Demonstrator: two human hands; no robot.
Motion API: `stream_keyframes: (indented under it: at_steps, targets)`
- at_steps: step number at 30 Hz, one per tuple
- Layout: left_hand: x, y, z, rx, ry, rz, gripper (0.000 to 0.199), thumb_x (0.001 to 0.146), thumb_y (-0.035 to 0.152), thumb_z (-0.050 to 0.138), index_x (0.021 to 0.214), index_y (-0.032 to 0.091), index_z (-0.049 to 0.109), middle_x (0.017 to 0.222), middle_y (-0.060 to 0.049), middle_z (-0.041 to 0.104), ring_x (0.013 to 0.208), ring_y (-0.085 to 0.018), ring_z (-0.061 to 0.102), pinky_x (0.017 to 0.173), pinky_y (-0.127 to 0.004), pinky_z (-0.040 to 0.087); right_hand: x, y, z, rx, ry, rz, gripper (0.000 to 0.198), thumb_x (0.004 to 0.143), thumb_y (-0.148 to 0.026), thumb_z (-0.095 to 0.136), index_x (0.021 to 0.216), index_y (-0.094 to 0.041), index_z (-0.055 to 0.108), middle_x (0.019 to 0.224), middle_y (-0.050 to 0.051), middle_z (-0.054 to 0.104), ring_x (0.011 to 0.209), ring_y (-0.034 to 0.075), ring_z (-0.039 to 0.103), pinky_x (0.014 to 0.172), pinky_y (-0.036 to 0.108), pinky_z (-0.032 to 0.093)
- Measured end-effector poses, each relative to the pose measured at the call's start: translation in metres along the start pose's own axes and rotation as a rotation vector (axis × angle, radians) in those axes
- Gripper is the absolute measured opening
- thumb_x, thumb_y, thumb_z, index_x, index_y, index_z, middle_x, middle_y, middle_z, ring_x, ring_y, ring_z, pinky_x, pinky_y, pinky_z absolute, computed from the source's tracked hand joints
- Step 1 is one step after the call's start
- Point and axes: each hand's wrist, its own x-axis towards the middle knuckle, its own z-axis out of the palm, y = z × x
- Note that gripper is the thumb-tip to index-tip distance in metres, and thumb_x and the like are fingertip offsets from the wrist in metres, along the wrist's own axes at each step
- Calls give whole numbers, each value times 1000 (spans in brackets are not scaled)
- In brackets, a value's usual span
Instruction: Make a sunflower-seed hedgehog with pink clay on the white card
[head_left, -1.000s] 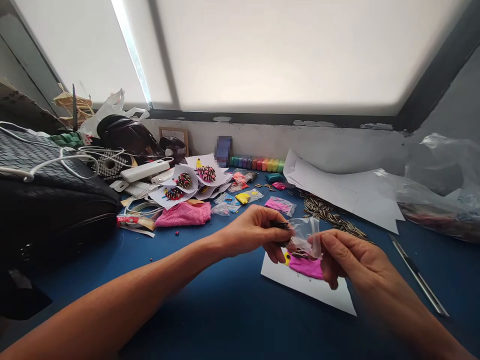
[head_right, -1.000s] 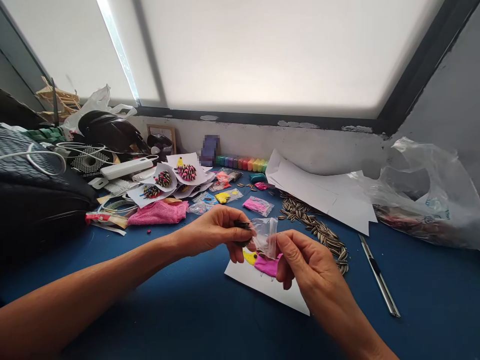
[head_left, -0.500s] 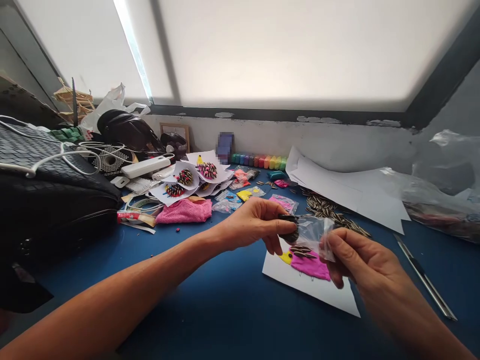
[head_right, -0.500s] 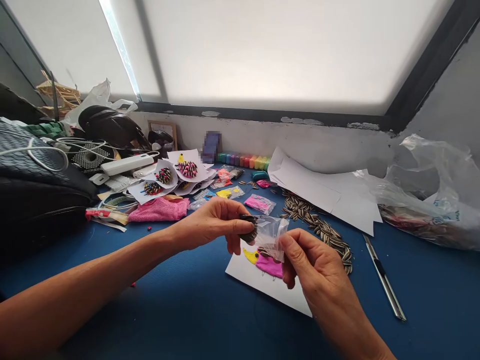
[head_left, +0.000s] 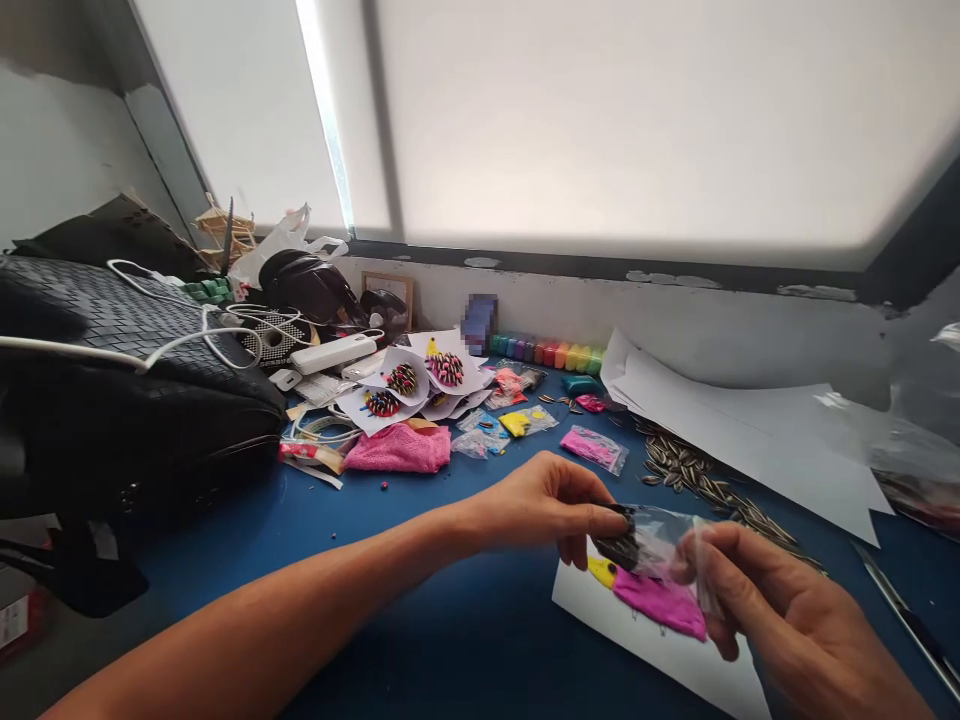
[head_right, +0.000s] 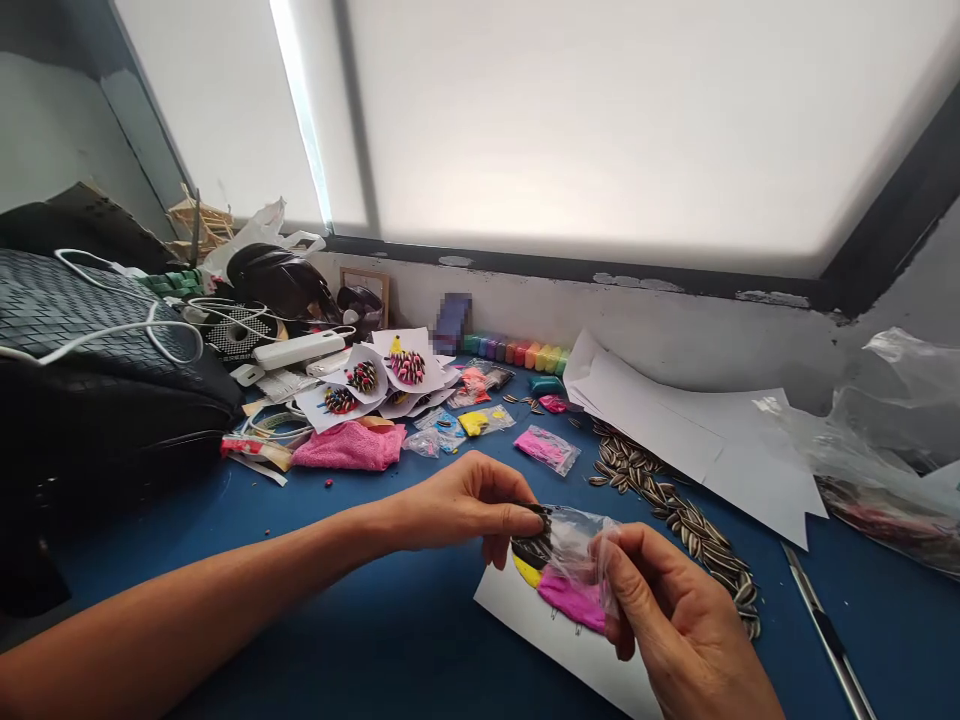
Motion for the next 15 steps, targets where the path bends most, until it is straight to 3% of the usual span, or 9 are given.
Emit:
stream_keyframes:
  at_steps: [3, 5, 9, 13, 15]
  targets:
    - [3, 0, 1, 105, 19, -10, 19, 94, 31, 61, 92, 13, 66, 64, 2, 65, 50, -9, 61, 55, -20, 50, 2, 9, -1, 65, 147, 29, 48, 80, -70, 59, 61, -25, 56, 56, 2, 55, 52, 16, 54, 46, 26, 50]
    - [4, -3, 2, 221, 77, -2, 20, 97, 29, 56, 95, 12, 67, 73, -2, 69, 56, -12, 65, 58, -23, 53, 5, 14, -6, 75, 172, 15, 41, 76, -69, 64, 73, -28, 65, 53, 2, 54, 46, 16, 50, 45, 29, 51]
    - [8, -11, -9, 560, 358, 58, 20, 97, 26, 54, 96, 14, 70, 94, -8, 71, 93, -22, 68, 88, -32, 53, 10, 20, -18, 83, 178, 97, 34, 79, -66, 64, 94, -36, 71, 67, 9, 67, 56, 22, 59, 51, 35, 56]
    - [11, -23, -37, 904, 534, 75, 21, 94, 16, 58, 112, 16, 68, 129, -13, 61, 128, -29, 51, 113, -45, 37, 9, 20, -21, 111, 175, 112, 36, 78, -66, 65, 96, -36, 72, 72, 11, 69, 62, 25, 64, 56, 38, 59]
    - [11, -31, -50, 1039, 579, 43, 33, 95, 24, 63, 127, 16, 60, 141, -13, 53, 131, -30, 49, 109, -54, 41, 9, 19, -22, 113, 180, 110, 36, 77, -66, 66, 95, -35, 73, 75, 12, 71, 61, 24, 64, 56, 37, 60]
